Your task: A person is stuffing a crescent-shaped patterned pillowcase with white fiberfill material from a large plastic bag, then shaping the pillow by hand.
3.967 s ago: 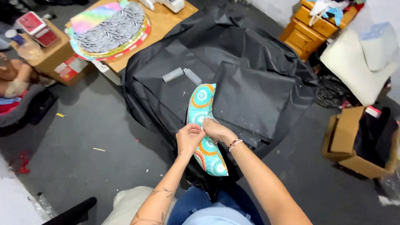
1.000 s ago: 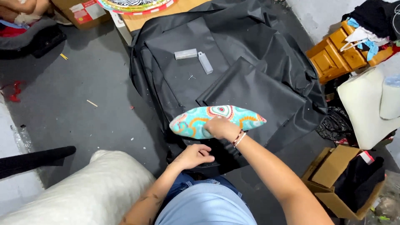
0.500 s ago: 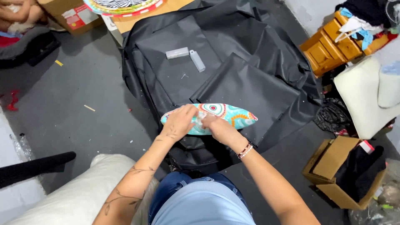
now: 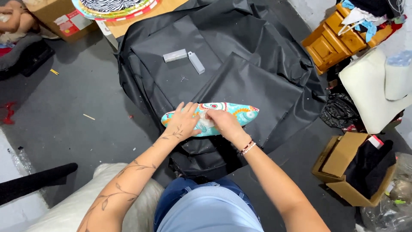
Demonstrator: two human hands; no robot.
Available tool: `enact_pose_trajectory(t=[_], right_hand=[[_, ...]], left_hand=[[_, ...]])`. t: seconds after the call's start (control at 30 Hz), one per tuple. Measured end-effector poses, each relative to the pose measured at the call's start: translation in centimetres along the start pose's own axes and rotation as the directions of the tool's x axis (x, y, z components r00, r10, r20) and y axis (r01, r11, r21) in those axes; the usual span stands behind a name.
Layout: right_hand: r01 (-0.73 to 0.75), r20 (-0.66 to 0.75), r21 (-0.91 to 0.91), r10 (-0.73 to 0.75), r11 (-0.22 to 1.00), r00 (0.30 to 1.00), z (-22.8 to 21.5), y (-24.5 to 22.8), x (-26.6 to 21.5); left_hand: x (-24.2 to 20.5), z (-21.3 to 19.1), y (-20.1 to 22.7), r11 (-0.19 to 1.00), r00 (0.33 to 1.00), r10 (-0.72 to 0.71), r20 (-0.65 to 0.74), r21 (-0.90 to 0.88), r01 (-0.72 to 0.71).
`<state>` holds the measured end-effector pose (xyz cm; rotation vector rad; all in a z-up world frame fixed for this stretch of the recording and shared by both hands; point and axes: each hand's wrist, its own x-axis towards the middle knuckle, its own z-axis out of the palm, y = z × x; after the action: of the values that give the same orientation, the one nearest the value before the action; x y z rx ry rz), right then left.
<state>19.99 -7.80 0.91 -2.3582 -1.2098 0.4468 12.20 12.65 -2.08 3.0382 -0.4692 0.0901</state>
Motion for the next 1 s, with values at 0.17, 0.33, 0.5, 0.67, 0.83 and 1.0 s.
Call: enact_pose_trajectory(t=[0.17,0.33,0.5,0.67,0.83,1.0], right_hand=[[0.014,-0.088,-0.170,-0.030,0.985,0.996,1.4,0.6,0.9],[-0.062,-0.136,0.276,0.103,0.959,0.985,-5.3,-3.4,-1.1],[-0.118,-0.207,0.551,0.273,0.826,0.940,-6.2,-1.9,-3.6],[-0.197,-0.191,0.700,0.445,0.686,0.875,-4.6,0.0,-7.0],[-0.348,-0.096,0.436,0.427,0.830,0.899,1.2,1.3,-9.1],[-0.221,-0.118,0.070,0.228,0.973,0.966,8.3,3.7,-8.7]], left_hand=[[1.1,5.4,-0.3,1.000,0.981,0.005,-0.194,-0.017,-0.009],[0.3,3.6,0.1,0.995,0.975,-0.059,-0.215,-0.094,0.039],[-0.7,2.7,0.7,0.980,0.983,-0.101,-0.151,-0.183,0.073],[-1.7,2.4,1.4,0.967,0.964,-0.165,-0.206,-0.226,0.117],[-2.2,1.3,2.2,0.967,0.955,-0.198,-0.219,-0.205,0.154],[-2.0,1.5,2.7,0.967,0.929,-0.246,-0.277,-0.133,0.217]])
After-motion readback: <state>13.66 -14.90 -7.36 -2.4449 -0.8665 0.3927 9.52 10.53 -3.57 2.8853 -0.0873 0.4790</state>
